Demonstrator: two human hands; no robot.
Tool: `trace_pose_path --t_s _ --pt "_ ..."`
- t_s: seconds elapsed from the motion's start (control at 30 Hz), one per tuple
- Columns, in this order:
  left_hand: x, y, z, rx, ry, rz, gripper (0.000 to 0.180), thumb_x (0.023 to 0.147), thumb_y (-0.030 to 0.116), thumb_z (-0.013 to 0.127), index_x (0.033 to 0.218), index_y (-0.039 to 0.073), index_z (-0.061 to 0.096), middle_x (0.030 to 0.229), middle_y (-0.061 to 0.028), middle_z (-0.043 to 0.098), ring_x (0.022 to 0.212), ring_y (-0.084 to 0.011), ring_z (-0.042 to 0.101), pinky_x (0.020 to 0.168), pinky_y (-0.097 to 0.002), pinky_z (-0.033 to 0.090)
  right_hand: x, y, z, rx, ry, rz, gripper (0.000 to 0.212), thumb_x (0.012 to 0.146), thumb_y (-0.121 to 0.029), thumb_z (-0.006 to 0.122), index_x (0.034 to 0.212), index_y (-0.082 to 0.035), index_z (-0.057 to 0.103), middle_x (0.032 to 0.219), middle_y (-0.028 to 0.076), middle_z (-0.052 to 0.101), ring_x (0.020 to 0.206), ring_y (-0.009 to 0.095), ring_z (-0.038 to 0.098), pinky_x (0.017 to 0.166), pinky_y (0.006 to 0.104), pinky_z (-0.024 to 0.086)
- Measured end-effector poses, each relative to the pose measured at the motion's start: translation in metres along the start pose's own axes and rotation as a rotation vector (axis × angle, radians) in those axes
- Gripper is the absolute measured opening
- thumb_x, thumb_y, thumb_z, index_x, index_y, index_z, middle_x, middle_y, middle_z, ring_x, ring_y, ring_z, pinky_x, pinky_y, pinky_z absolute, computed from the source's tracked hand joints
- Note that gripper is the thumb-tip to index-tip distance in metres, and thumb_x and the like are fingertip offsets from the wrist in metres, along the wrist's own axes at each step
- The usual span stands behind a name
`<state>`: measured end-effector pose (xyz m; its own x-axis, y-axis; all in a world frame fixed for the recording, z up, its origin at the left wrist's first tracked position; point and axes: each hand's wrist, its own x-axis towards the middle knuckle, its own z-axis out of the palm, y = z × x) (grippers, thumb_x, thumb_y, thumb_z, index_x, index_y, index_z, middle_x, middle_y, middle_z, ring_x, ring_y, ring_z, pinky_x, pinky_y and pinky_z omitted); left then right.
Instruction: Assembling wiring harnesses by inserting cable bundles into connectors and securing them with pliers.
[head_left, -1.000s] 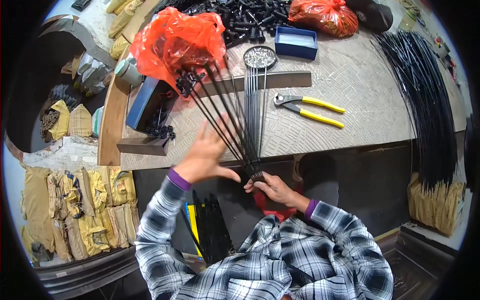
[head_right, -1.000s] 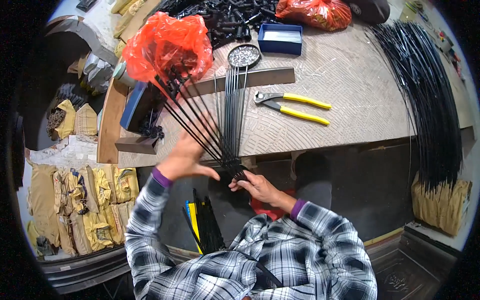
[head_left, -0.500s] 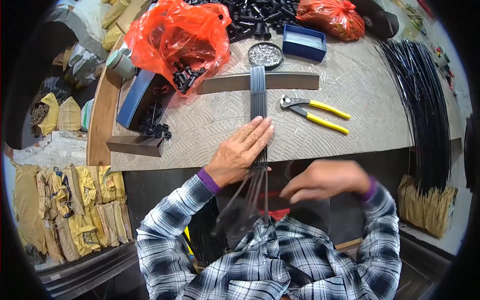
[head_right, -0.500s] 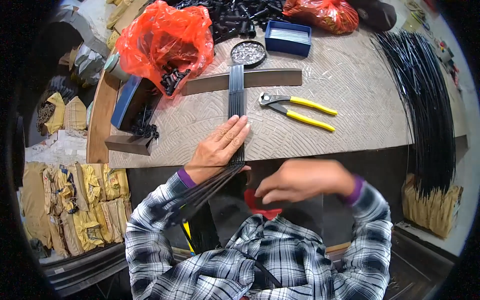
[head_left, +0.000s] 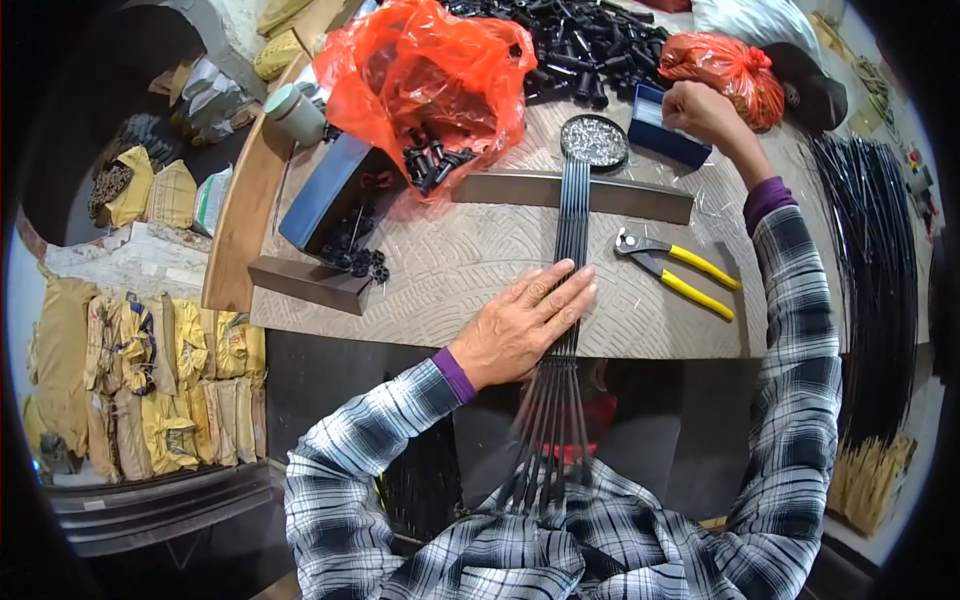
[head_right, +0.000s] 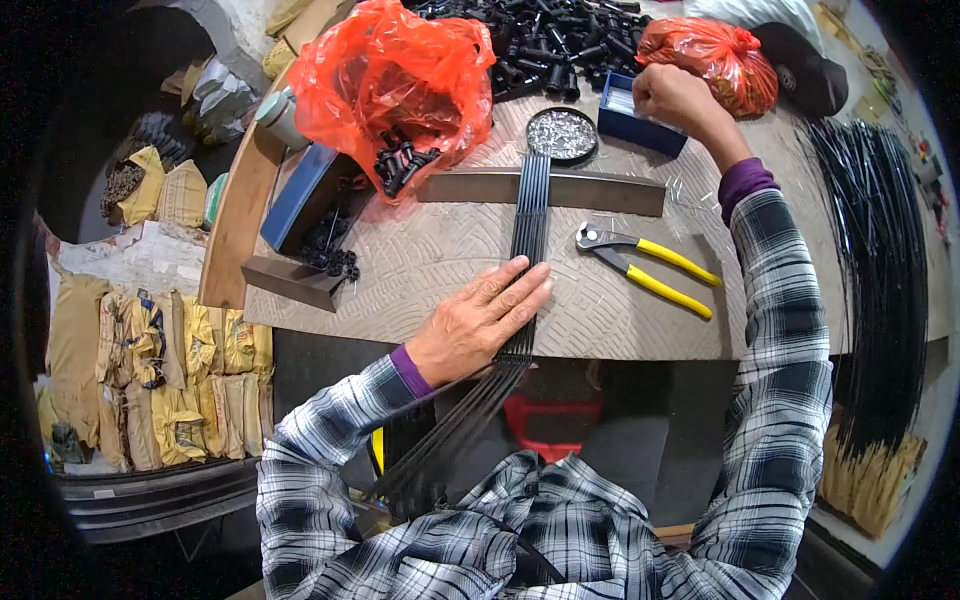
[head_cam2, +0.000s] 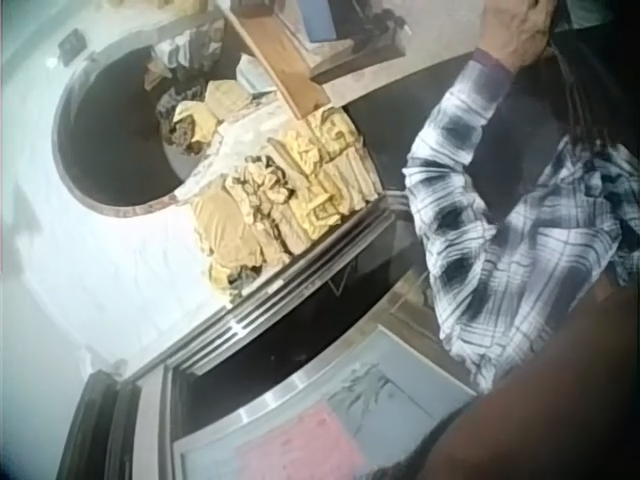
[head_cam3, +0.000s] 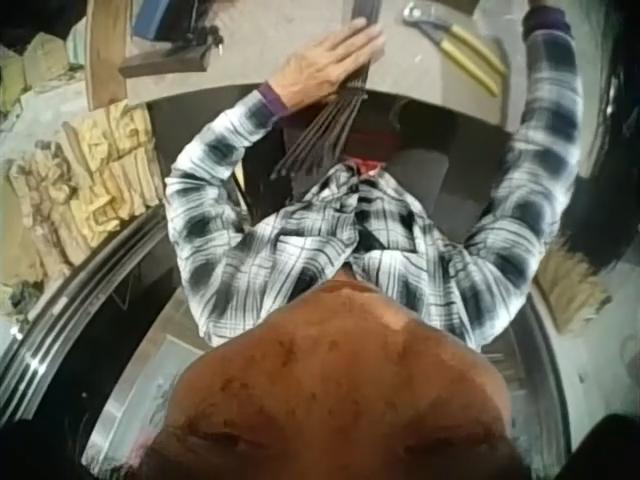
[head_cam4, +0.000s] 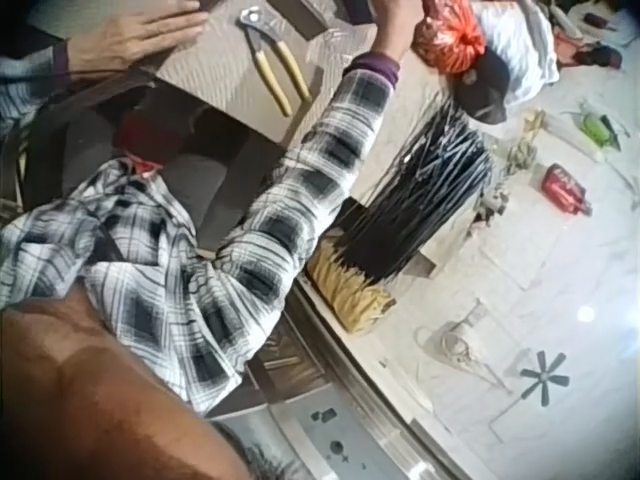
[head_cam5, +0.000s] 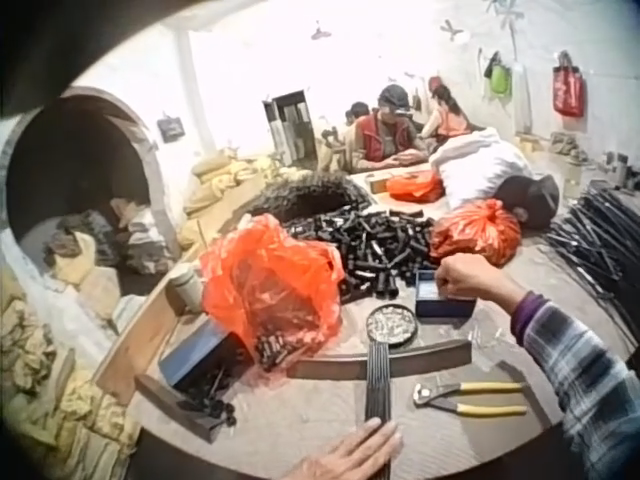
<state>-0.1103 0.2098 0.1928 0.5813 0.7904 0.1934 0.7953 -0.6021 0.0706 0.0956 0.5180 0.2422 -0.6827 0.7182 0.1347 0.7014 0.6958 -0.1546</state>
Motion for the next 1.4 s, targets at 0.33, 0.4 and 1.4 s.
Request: trace_pose_path --t_s 0.33,0.4,1.4 --pt "0.010 0.004 -0.003 -0.140 0.017 -0.151 0.063 0.071 0.001 0.048 0.133 0.008 0.037 0.141 -0.0102 0.029 0.130 -0.0304 0.027 0.103 -0.0415 0.029 -0.044 -0.071 0.031 0.260 0.312 -0.251 0.014 0.075 -0.005 0.058 0.089 -0.007 0.058 0.084 0.007 0.061 0.077 0.027 0.060 0.065 0.0329 0.048" --pt "0.010 0.005 -0.004 -0.127 0.013 -0.166 0.063 0.071 0.001 0.048 0.132 0.006 0.037 0.141 -0.0111 0.029 0.130 -0.0309 0.028 0.103 -0.0407 0.030 -0.054 -0.089 0.036 0.295 0.187 -0.229 0.013 0.076 -0.010 0.057 0.088 -0.013 0.062 0.081 0.006 0.061 0.077 0.027 0.061 0.063 0.0377 0.048" --pt "0.012 0.005 0.000 -0.059 -0.041 -0.158 0.062 0.070 0.001 0.051 0.131 0.007 0.039 0.139 -0.0126 0.032 0.128 -0.0320 0.030 0.102 -0.0411 0.031 -0.051 -0.083 0.042 0.179 0.277 -0.194 0.019 0.079 -0.011 0.058 0.093 -0.017 0.068 0.080 0.006 0.060 0.067 0.026 0.061 0.057 0.0353 0.047"
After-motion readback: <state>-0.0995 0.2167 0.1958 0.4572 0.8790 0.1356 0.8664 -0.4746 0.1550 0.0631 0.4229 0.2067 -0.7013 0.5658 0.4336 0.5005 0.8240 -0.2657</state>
